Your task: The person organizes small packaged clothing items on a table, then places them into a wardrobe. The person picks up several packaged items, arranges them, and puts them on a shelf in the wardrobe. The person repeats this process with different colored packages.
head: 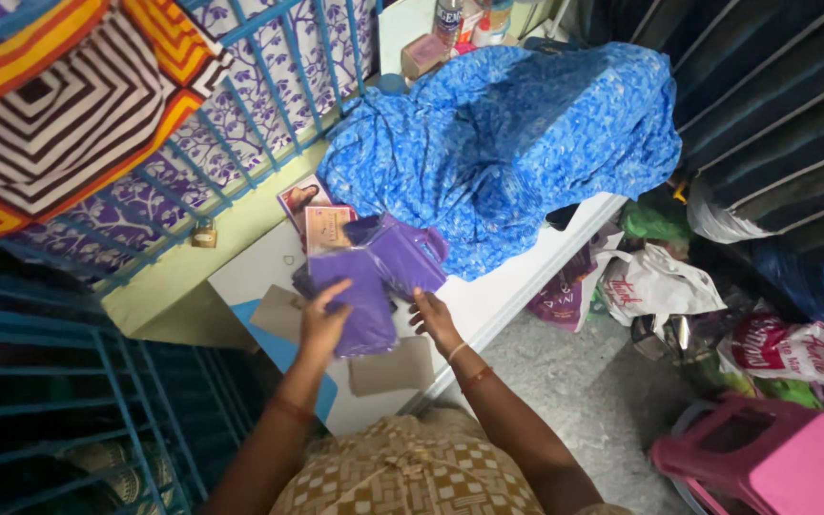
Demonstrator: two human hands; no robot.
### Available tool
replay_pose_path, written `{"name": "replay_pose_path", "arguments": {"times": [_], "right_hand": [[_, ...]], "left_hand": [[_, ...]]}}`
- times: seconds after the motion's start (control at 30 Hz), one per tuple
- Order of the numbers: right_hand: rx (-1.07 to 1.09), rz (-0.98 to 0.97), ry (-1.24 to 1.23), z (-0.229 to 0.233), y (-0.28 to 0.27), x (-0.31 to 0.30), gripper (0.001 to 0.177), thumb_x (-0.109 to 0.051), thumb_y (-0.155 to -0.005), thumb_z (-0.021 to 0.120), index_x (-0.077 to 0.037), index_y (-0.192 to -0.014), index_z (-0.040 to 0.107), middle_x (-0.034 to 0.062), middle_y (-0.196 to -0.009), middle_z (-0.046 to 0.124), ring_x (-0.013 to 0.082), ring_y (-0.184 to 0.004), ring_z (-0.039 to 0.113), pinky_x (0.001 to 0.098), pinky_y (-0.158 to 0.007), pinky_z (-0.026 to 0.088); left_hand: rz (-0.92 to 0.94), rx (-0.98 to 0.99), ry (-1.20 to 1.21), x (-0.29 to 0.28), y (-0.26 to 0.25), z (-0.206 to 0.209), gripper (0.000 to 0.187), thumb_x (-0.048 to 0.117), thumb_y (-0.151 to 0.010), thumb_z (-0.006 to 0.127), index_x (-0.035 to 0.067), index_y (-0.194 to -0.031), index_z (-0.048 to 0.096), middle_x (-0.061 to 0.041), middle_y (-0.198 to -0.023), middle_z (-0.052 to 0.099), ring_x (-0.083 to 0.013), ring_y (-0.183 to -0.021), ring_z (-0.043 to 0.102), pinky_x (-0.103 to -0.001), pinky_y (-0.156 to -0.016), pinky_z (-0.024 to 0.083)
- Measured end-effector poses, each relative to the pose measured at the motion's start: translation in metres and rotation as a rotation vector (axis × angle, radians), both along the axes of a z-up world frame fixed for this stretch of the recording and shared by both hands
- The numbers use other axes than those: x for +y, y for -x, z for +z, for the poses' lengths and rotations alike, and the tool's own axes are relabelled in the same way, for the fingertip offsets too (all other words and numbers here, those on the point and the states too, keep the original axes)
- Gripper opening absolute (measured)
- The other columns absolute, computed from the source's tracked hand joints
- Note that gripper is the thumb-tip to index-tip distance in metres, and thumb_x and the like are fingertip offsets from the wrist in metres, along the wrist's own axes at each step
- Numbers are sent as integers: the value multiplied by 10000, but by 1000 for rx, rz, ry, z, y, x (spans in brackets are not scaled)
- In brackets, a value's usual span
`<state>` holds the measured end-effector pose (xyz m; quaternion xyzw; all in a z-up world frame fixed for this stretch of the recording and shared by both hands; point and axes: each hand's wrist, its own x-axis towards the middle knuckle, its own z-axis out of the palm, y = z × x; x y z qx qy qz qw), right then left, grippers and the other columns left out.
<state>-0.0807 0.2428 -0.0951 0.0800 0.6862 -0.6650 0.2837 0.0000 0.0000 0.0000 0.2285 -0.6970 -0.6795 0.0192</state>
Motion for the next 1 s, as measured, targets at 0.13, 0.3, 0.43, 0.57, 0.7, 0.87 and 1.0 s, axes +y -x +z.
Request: {"name": "replay_pose_path", "arguments": {"times": [0.13,0.3,0.43,0.57,0.7,0.87,1.0], "right_hand": [[522,54,-667,-20,41,3,686,-496,-823,778,-5,-1269,604,153,-1146,641,338,-1070,586,449,-865,514],[738,100,-1099,-25,60,-21,980,-477,-640,901,21,-1364,466,186,-1306,540,378,-1212,497,537,-914,468],[587,89,-1196,-25,61,-26,923,-520,-694,882,-21,-1364,490,132,-1360,547,333,-1297,491,549,-997,447],[741,30,-1043,-25,59,-15,680,-357,-702,862,-48,-1254,613,150,-1220,643,344,-1146,604,492,-873,511],[612,-129,-542,-16,56,9,308,-176,-821,811,-47,-1068,682,130,-922,702,285,-831,664,363,-767,538],[324,-219,153,26,28,55,106,-85,-953,748,-37,-994,663,12,-808,648,116,-724,562,284,-658,473],[439,-161,270,83,-7,71,74,-52,-931,734,-45,-974,675,-27,-885,713,58,-815,624,248,-747,529]], "left_hand": [[94,472,316,-23,-6,3,479,-113,-842,719,50,-1293,722,-68,-1257,705,-83,-1058,621,-230,-897,468],[246,38,69,-20,-17,25,443,-46,-870,698,101,-1287,734,-116,-1274,709,-211,-1049,579,-324,-903,440],[225,154,134,-21,-23,23,422,-60,-855,682,71,-1252,731,-111,-1282,721,-189,-1159,658,-287,-1004,483],[217,158,135,-19,-18,15,433,-62,-853,670,70,-1261,729,-109,-1276,720,-186,-1156,659,-286,-1000,485],[171,125,115,-4,-5,10,414,-35,-870,681,68,-1267,738,-117,-1242,734,-191,-1094,658,-295,-964,499],[4,310,172,22,21,10,321,85,-912,743,52,-1231,732,-117,-1242,737,-179,-1137,670,-302,-1016,492],[-231,443,212,63,35,35,313,184,-835,842,33,-1098,764,-132,-1108,754,-189,-1007,701,-341,-899,545]]}}
